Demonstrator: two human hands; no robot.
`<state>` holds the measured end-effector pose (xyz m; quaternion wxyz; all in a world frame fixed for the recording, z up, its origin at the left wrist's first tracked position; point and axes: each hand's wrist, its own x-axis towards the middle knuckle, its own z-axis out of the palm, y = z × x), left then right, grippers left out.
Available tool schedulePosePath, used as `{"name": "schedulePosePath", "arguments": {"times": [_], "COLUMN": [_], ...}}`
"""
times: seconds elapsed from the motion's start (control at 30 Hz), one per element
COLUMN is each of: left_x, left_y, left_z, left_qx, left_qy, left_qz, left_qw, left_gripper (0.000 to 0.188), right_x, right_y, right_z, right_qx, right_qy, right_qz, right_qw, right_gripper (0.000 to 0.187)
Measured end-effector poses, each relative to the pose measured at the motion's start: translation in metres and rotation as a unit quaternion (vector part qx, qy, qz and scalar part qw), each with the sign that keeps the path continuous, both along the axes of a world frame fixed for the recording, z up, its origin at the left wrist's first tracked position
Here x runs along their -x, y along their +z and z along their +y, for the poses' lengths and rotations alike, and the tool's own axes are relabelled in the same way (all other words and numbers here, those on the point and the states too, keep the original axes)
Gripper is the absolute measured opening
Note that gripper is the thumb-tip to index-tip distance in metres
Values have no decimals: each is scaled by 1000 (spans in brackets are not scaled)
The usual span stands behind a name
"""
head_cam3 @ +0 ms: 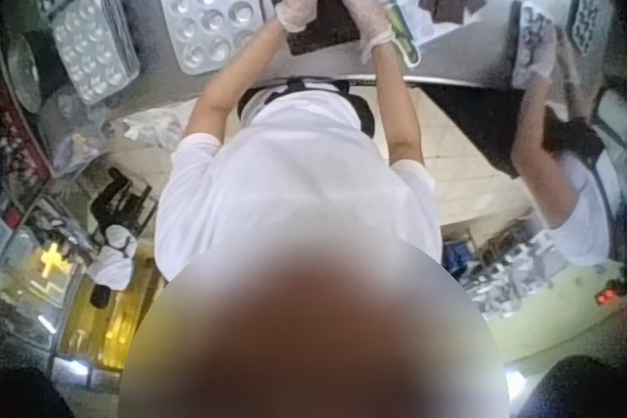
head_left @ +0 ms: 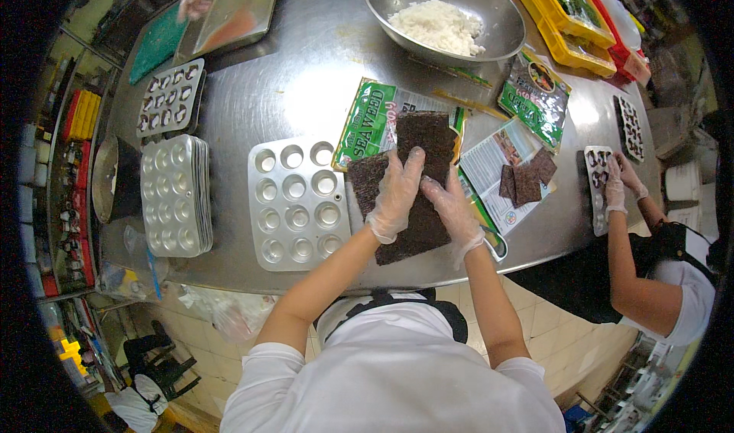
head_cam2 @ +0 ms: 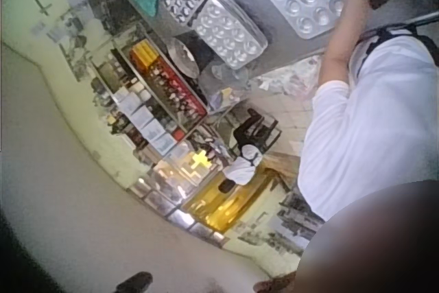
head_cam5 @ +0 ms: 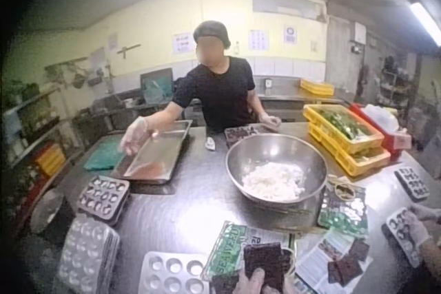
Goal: The person places rice balls into a metal mold, cuts sheets of seaweed with scissors, and wraps each rice ball with a seaweed piece. The person then places the wrapped pieces into the mold cavities.
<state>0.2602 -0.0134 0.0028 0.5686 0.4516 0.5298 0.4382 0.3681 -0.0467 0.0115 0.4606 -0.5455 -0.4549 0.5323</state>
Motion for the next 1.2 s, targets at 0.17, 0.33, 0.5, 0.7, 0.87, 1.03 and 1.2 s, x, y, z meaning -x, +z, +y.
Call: {"name": "schedulePosePath", "arguments": {"times": [0.17,0.33,0.5,0.7,0.87,1.03,1.2], "left_x": [8,14,16,34,39,41,45], "left_y": [0,-2,10,38,48,47,47], "left_z": [3,3,-4,-9,-12,-12,-12], "left_qx": [-24,-47,24,143,63,83,126], "left_qy": [-27,-84,-115,-216,-215,-243,-259], "left_qz": [-48,-17,-88,-267,-303,-284,-316], "left_qw": [998,995,989,928,926,924,904], "left_gripper": [52,48,37,21,25,28,28], "right_x": [-1,-26,-35,-34,-35,-36,-41], "right_y": [23,39,30,40,57,59,61], "right_z": [-1,11,14,5,-11,-18,-21], "right_qx": [-12,94,4,-197,-247,-188,-202], "right_qy": [21,-6,13,13,110,119,135], "right_qz": [-4,-6,60,-111,-204,-151,-90], "right_qw": [1000,996,998,974,941,963,966], "right_gripper": [43,35,35,36,53,52,51]}}
